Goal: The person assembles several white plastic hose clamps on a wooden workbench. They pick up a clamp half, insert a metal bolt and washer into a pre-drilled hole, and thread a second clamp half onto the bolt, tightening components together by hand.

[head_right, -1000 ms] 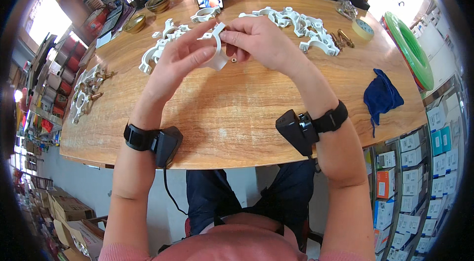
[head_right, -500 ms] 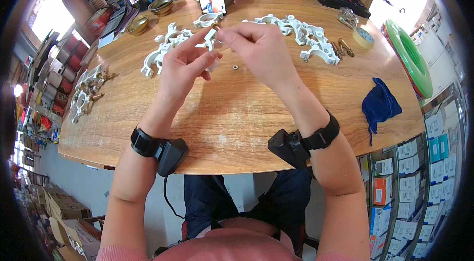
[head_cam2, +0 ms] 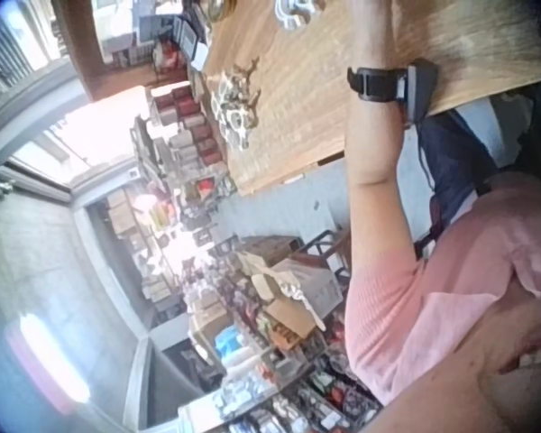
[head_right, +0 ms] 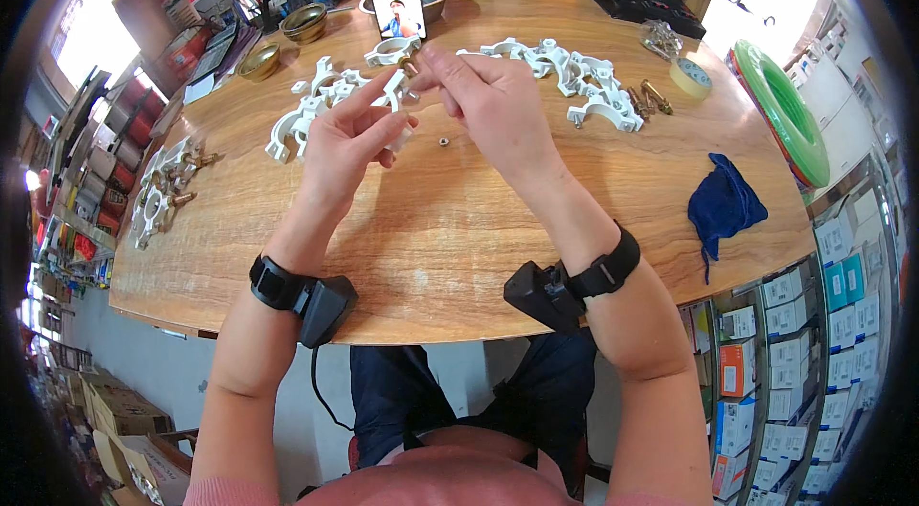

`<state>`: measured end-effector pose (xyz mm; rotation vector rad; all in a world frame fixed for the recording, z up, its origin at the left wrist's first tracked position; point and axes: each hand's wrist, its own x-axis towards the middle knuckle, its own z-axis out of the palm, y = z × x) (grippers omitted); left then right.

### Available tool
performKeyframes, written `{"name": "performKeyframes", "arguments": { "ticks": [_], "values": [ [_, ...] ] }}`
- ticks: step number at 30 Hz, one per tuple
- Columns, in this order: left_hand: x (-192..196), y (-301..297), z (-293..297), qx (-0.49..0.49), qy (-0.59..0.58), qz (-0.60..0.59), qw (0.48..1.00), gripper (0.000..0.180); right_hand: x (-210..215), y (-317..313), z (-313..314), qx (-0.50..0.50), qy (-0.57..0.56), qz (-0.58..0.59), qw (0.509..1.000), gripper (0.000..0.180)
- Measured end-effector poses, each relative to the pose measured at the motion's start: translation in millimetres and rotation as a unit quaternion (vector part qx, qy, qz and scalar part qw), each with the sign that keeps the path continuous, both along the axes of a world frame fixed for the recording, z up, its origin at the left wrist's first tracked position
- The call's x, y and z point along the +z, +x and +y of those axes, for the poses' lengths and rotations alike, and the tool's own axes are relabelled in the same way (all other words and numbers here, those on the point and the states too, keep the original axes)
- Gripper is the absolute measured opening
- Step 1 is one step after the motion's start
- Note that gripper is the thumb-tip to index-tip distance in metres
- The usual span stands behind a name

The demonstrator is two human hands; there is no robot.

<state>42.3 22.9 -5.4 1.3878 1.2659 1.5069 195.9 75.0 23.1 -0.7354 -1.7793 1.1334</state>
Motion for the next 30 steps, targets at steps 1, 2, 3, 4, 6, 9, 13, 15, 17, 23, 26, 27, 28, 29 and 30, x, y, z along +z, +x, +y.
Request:
{"name": "performKeyframes", "arguments": {
  "ticks": [1,2,3,4,6,9,13,15,17,23,26,27,28,29,30],
  "values": [
    [1,1,1,0.003,0.013,-0.011,1.0,0.048,0,2,2,-0.021,0.014,-0.015,1.0,0.036],
    [1,2,0,0.001,0.016,-0.011,1.0,0.048,-4,0,3,-0.023,0.017,-0.015,0.999,0.036],
    [0,1,-1,0.005,0.01,-0.012,1.0,0.048,-10,-4,4,-0.011,0.025,-0.032,0.999,0.036],
    [-1,1,-1,0.009,0.004,-0.012,1.0,0.049,-13,-7,5,0.001,0.033,-0.049,0.998,0.036],
    [-2,-1,2,0.005,0.004,-0.017,1.0,0.048,-4,0,4,0.014,-0.014,0.008,1.0,0.04],
    [-2,0,0,0.004,-0.004,-0.017,1.0,0.048,-9,-5,3,0.003,-0.045,-0.004,0.999,0.039],
    [-2,1,-1,0.009,-0.004,-0.021,1.0,0.048,-7,-2,2,0.027,-0.09,0.021,0.995,0.036],
    [-1,2,1,-0.001,-0.001,-0.017,1.0,0.049,-9,-2,7,-0.004,-0.081,0.022,0.996,0.035],
    [-1,4,-1,-0.01,0.002,-0.013,1.0,0.049,-15,-4,10,-0.033,-0.072,0.022,0.997,0.034],
    [-5,8,-1,-0.004,0.01,-0.01,1.0,0.043,-25,-11,10,-0.025,-0.035,-0.021,0.999,0.032],
    [-5,4,-1,0.005,0.007,-0.017,1.0,0.041,-25,-13,8,-0.036,-0.013,0.005,0.999,0.032],
    [-4,2,0,0.007,-0.004,0.003,1.0,0.042,-22,-12,8,-0.031,-0.028,0.019,0.999,0.032],
    [-3,0,-1,0.009,-0.016,0.022,1.0,0.043,-20,-10,7,-0.027,-0.043,0.033,0.998,0.033],
    [-4,0,-2,0.012,-0.016,0.02,1.0,0.043,-17,-7,6,-0.023,-0.043,0.031,0.998,0.033],
    [-4,0,-1,0.014,-0.016,0.012,1.0,0.043,-14,-3,6,-0.002,-0.085,0.038,0.996,0.033]
  ]
}}
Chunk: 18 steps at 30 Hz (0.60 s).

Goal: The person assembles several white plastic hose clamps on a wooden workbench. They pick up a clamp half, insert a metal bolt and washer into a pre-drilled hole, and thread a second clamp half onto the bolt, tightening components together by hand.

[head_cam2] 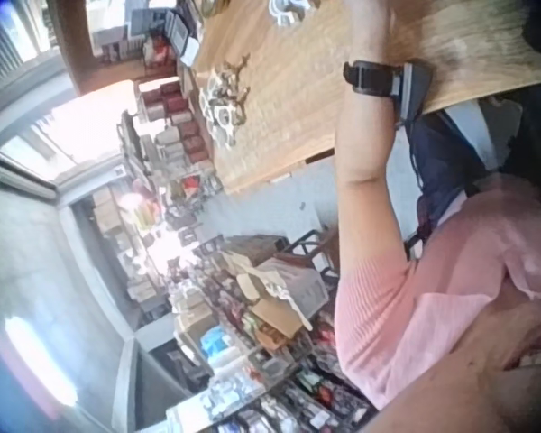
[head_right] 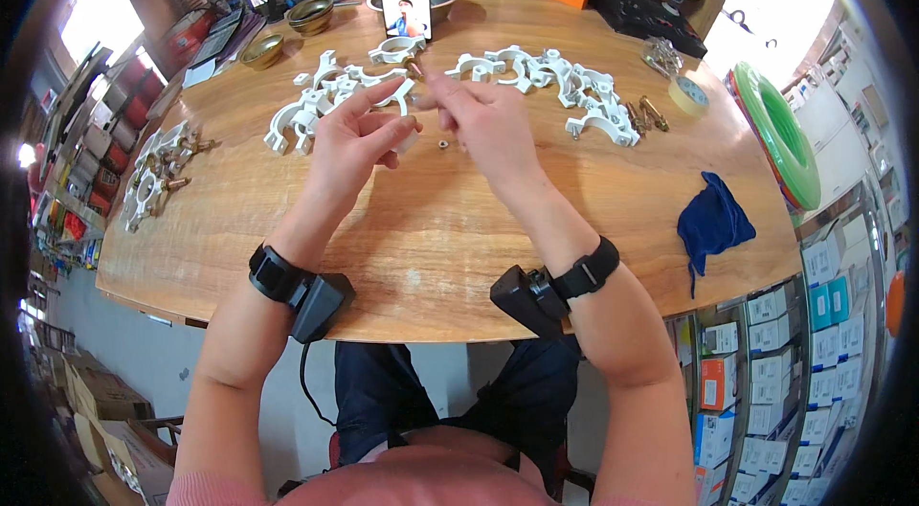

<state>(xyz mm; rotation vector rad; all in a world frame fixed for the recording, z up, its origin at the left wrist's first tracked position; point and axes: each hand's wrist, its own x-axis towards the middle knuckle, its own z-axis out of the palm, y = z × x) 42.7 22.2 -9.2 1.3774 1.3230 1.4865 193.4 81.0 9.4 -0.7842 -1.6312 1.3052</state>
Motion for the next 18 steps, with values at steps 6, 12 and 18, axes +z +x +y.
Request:
{"name": "performKeyframes", "arguments": {
  "ticks": [6,12,18],
  "values": [
    [-4,-2,1,0.007,-0.01,-0.002,1.0,0.042,-5,-7,-3,-0.002,-0.015,-0.025,1.0,0.036],
    [-4,-2,2,0.01,-0.01,-0.018,1.0,0.043,-8,-10,-2,0.007,-0.018,-0.009,1.0,0.038],
    [-2,-4,5,0.006,-0.011,-0.005,1.0,0.042,-14,-8,9,0.003,-0.068,0.012,0.998,0.036]
  ]
}}
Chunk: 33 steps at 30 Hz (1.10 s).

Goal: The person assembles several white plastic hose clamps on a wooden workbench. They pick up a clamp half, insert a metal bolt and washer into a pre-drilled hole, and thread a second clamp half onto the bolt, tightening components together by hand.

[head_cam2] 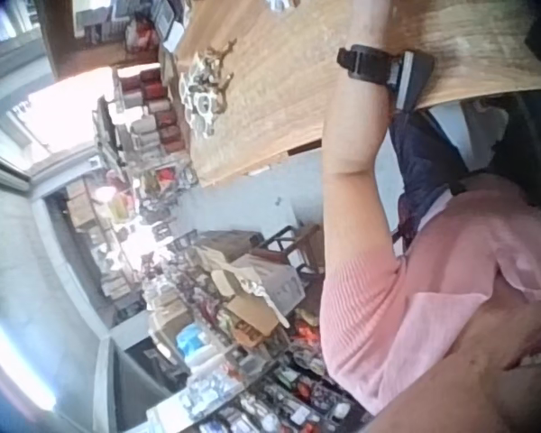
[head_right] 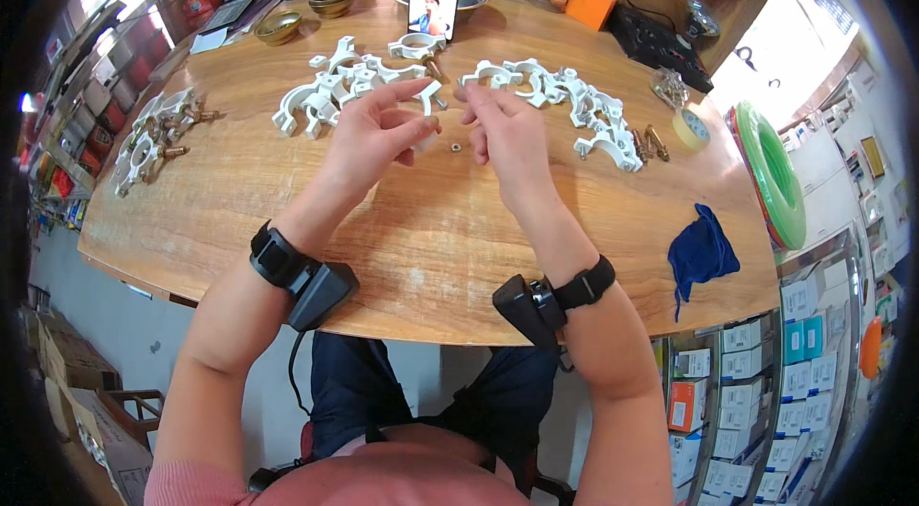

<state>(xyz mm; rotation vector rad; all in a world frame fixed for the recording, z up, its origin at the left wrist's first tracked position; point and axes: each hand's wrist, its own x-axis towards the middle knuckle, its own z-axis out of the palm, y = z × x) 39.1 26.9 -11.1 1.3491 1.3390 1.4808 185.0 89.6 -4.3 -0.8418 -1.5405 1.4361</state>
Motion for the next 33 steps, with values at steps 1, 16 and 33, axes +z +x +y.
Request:
{"name": "performKeyframes", "arguments": {
  "ticks": [1,16,33],
  "values": [
    [2,2,0,-0.005,0.008,0.004,1.0,0.042,-1,0,1,-0.012,-0.026,-0.028,0.999,0.035],
    [-4,0,-1,-0.009,0.006,0.005,1.0,0.042,-14,-8,-4,0.041,-0.068,0.006,0.997,0.026],
    [-7,-1,-4,-0.009,-0.004,-0.014,1.0,0.043,-21,-8,0,0.075,-0.134,0.036,0.987,0.026]
  ]
}}
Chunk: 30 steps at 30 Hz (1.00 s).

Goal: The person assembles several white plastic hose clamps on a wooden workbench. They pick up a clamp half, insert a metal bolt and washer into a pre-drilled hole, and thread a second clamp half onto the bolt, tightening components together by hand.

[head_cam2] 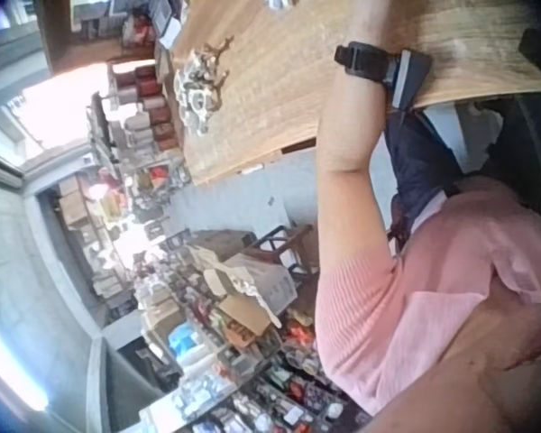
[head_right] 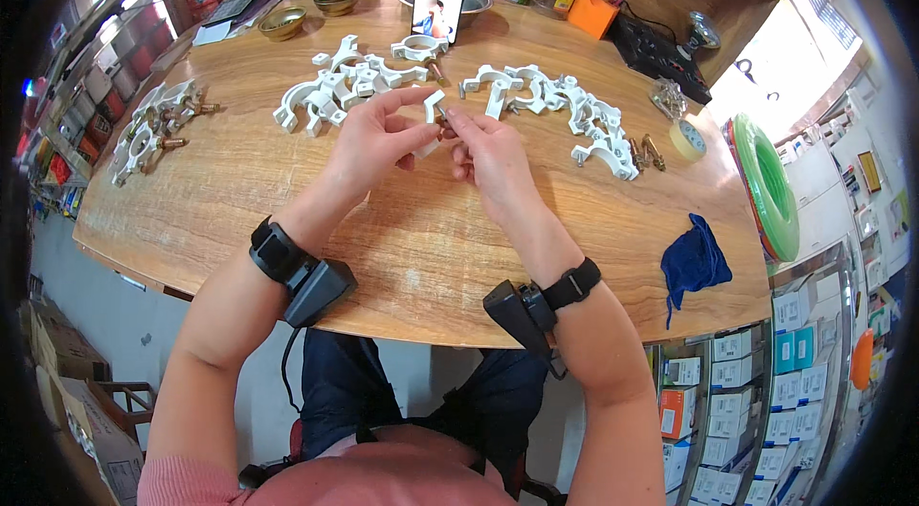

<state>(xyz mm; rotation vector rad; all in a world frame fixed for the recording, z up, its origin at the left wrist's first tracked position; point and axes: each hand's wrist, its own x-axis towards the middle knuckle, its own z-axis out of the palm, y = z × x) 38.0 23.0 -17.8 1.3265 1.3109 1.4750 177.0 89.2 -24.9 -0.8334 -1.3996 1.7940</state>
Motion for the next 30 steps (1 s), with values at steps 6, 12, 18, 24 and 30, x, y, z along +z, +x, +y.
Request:
{"name": "performKeyframes", "arguments": {
  "ticks": [6,12,18,24,30],
  "values": [
    [-1,0,2,-0.001,-0.009,0.014,1.0,0.044,4,0,-3,-0.005,-0.031,0.047,0.998,0.025],
    [-2,0,3,0.001,-0.025,0.027,0.999,0.045,-1,1,-1,-0.009,0.025,-0.016,1.0,0.027],
    [-3,0,4,0.007,0.003,-0.009,1.0,0.046,7,0,-6,0.012,-0.072,0.046,0.996,0.024],
    [-4,1,4,0.008,-0.006,0.014,1.0,0.046,-1,1,-1,-0.015,0.069,-0.034,0.997,0.026],
    [-5,1,4,0.016,0.008,0.009,1.0,0.044,9,-3,-5,0.002,-0.07,0.089,0.994,0.021]
  ]
}}
